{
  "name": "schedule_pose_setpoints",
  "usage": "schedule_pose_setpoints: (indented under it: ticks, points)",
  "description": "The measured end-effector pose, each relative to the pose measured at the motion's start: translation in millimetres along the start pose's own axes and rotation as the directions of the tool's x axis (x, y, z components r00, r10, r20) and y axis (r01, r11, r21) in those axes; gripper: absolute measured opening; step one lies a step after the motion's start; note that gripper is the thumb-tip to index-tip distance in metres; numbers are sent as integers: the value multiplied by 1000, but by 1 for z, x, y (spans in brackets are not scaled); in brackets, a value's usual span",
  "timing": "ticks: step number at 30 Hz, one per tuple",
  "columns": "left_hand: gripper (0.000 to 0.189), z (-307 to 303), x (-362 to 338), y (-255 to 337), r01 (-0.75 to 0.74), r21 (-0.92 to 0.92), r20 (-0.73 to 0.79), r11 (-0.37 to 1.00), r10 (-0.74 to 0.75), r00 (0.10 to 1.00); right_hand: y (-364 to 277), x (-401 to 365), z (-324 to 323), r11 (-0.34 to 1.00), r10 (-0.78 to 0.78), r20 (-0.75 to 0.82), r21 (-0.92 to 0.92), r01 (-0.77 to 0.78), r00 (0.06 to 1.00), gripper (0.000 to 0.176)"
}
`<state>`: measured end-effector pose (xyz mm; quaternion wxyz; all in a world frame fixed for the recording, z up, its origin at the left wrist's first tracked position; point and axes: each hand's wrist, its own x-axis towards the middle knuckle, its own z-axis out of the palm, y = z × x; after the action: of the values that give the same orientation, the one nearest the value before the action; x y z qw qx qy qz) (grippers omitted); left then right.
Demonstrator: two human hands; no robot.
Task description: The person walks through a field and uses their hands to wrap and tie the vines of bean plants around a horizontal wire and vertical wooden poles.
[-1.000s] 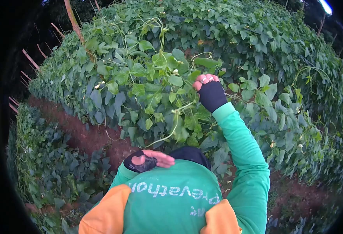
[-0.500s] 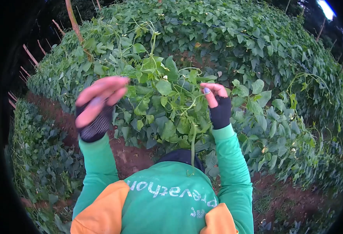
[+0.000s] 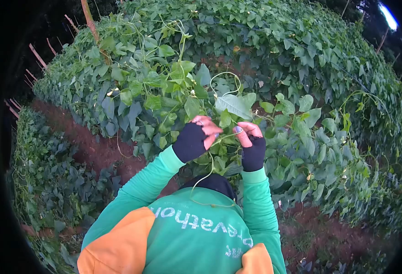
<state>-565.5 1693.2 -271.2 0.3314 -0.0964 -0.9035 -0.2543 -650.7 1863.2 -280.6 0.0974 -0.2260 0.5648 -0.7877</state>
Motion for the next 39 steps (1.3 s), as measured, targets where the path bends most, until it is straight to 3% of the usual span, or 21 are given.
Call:
schedule_pose_setpoints:
  ticks: [1,3,4,6,7,9,11,14,17,19,22,25,28,31,33,34,35,37,38,39]
  points:
    - [26,0,-4,2,-79,33,5,996,79,997,1,0,-1,1000,8,-3,-5,-8,1000,20]
    - [30,-1,-13,4,-60,54,62,997,56,997,1,0,-2,982,79,140,159,-101,987,20]
    - [31,-3,-15,6,-49,111,65,993,42,997,2,1,-2,983,86,142,151,-107,986,20]
    - [38,-6,-21,4,-32,177,121,984,11,993,5,1,-3,820,186,274,485,-303,943,22]
    - [38,-6,-24,3,-19,171,120,985,-1,993,5,4,-3,696,122,373,628,-347,920,24]
    - [40,-6,-26,4,114,45,91,992,-118,989,-3,8,1,565,170,386,715,-411,907,27]
    - [41,-15,-26,6,105,59,100,993,-111,989,-2,13,3,543,110,384,749,-379,917,24]
    - [39,-21,-28,3,23,81,101,996,-31,994,0,17,-2,705,347,189,593,-389,918,21]
    - [39,-25,-28,-4,-48,105,179,993,28,984,-2,22,-10,694,381,226,570,-439,896,23]
    - [43,-31,-29,-5,-9,94,254,995,-15,967,-8,23,-13,745,365,143,547,-381,920,23]
    - [53,-28,-36,-9,-4,192,326,981,-60,944,-25,25,-21,736,347,201,547,-399,916,23]
    - [55,-22,-45,-14,-30,251,351,968,-62,934,-38,18,-20,806,376,98,455,-378,921,23]
    - [51,-27,-44,-11,-154,293,343,944,46,938,-48,11,-21,865,332,208,322,-385,920,28]
    - [49,-45,-19,10,-217,199,281,956,157,947,-54,-3,-11,925,372,96,44,-377,923,32]
    - [46,-47,4,14,-111,-13,-18,994,111,994,-53,-11,-7,925,379,69,-18,-379,923,32]
    - [42,-33,14,-2,-186,-46,-172,982,175,969,-52,-14,-5,926,377,71,-31,-376,923,32]
    - [42,-22,17,-10,-187,-40,-178,982,177,968,-50,-18,-3,927,375,73,-43,-373,924,32]
    - [41,-4,19,-28,215,-323,-196,921,-288,937,-45,-26,1,932,358,87,-91,-351,930,32]
    - [49,6,20,-45,317,-312,-80,895,-358,930,-41,-29,4,914,371,88,-207,-348,924,32]
    - [49,5,27,-44,312,-310,-89,898,-354,931,-36,-33,6,883,386,83,-321,-342,919,32]
